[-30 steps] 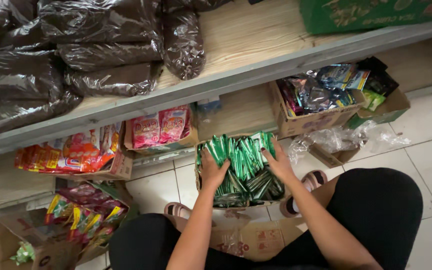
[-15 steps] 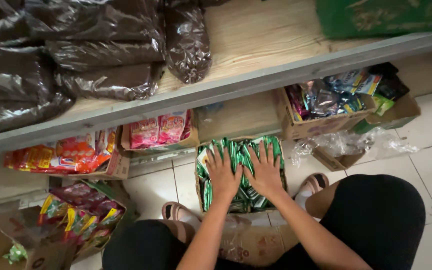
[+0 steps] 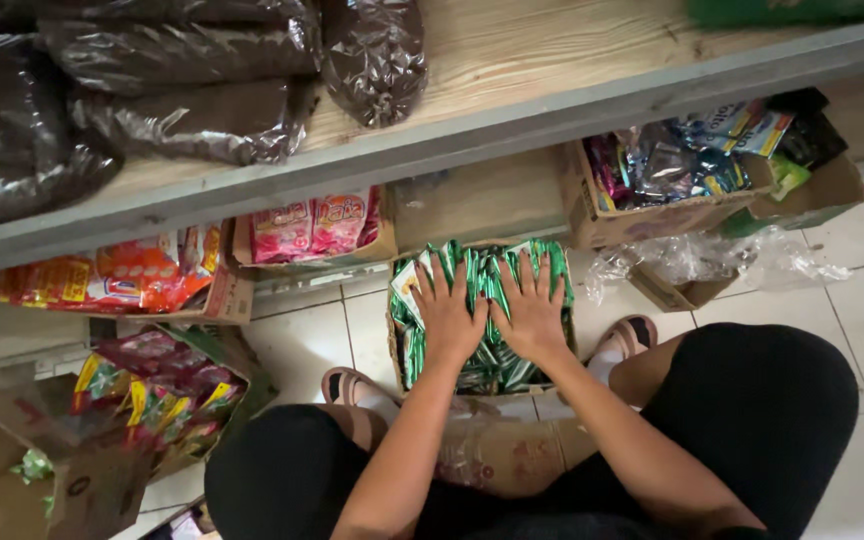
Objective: The person organizes and stacks small condiment or spice packets into a cardboard box on the floor, handling individual packets and long strips of connected packets.
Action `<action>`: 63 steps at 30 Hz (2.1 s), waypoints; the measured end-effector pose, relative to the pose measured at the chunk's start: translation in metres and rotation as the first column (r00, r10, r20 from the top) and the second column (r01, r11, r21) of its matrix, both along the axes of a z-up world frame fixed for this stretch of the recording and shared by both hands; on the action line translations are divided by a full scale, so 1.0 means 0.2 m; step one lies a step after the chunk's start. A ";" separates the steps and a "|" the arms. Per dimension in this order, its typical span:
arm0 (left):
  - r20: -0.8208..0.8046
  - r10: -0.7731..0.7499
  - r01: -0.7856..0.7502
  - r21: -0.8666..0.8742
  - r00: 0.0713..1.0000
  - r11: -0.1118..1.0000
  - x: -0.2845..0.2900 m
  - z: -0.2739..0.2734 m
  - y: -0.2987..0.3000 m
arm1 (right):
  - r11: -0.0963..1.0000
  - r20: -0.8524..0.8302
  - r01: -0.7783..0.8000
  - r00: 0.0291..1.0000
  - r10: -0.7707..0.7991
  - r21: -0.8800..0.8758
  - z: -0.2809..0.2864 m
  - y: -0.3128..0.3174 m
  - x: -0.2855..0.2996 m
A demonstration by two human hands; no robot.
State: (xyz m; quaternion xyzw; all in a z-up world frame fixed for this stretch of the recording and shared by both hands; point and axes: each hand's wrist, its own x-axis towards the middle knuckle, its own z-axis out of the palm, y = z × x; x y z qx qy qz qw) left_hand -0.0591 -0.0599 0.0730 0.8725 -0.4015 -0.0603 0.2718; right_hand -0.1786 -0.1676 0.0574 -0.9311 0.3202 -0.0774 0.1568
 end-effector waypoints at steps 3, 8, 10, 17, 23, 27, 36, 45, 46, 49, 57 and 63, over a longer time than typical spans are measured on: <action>-0.032 -0.007 0.008 0.053 0.999 0.999 0.00 -0.01 0.00 | 1.000 0.022 -0.004 1.000 0.004 0.014 0.00 -0.02 -0.01; -0.246 -0.088 0.009 -0.303 0.965 0.953 0.14 -0.08 0.14 | 0.980 0.142 -0.060 0.989 0.033 0.192 -0.01 -0.08 -0.08; -0.375 -0.137 -0.040 -0.428 0.917 0.903 0.22 -0.10 0.26 | 0.969 0.259 -0.102 0.965 0.042 0.223 0.00 -0.11 -0.12; -0.452 0.209 -0.254 -0.039 0.867 0.966 0.52 -0.46 0.57 | 0.970 0.392 -0.014 0.916 -0.085 0.244 -0.05 -0.33 -0.31; -0.615 0.305 -0.239 0.189 0.727 0.952 0.51 -0.80 0.65 | 0.907 -0.062 0.271 0.962 -0.266 0.322 -0.15 -0.42 -0.50; -0.454 0.364 -0.214 0.348 0.813 0.913 0.43 -0.63 0.63 | 0.928 -0.196 0.156 0.976 -0.093 0.339 -0.22 -0.44 -0.56; -0.250 0.376 -0.161 0.602 0.892 0.782 0.38 -0.50 0.53 | 0.909 -0.334 0.259 0.931 -0.146 0.326 -0.55 -0.43 -0.55; -0.321 0.270 -0.024 0.604 0.908 0.797 0.37 -0.56 0.46 | 0.996 -0.060 -0.086 0.994 0.087 0.018 -0.50 -0.37 -0.49; -0.318 0.255 -0.023 0.585 0.913 0.811 0.36 -0.52 0.46 | 0.996 0.062 -0.082 0.995 0.084 -0.024 -0.47 -0.36 -0.50; -0.284 0.233 -0.087 0.444 0.930 0.892 0.35 -0.38 0.44 | 0.974 -0.002 -0.212 0.977 0.213 -0.080 -0.37 -0.41 -0.55; -0.289 0.096 -0.022 0.249 0.953 0.968 0.33 0.08 0.43 | 0.949 -0.068 -0.315 0.948 0.312 -0.026 -0.04 -0.56 -0.79; -0.255 0.037 -0.044 -0.021 0.966 0.999 0.27 0.25 0.39 | 0.981 -0.029 -0.151 0.987 0.156 0.124 0.47 -0.63 -0.87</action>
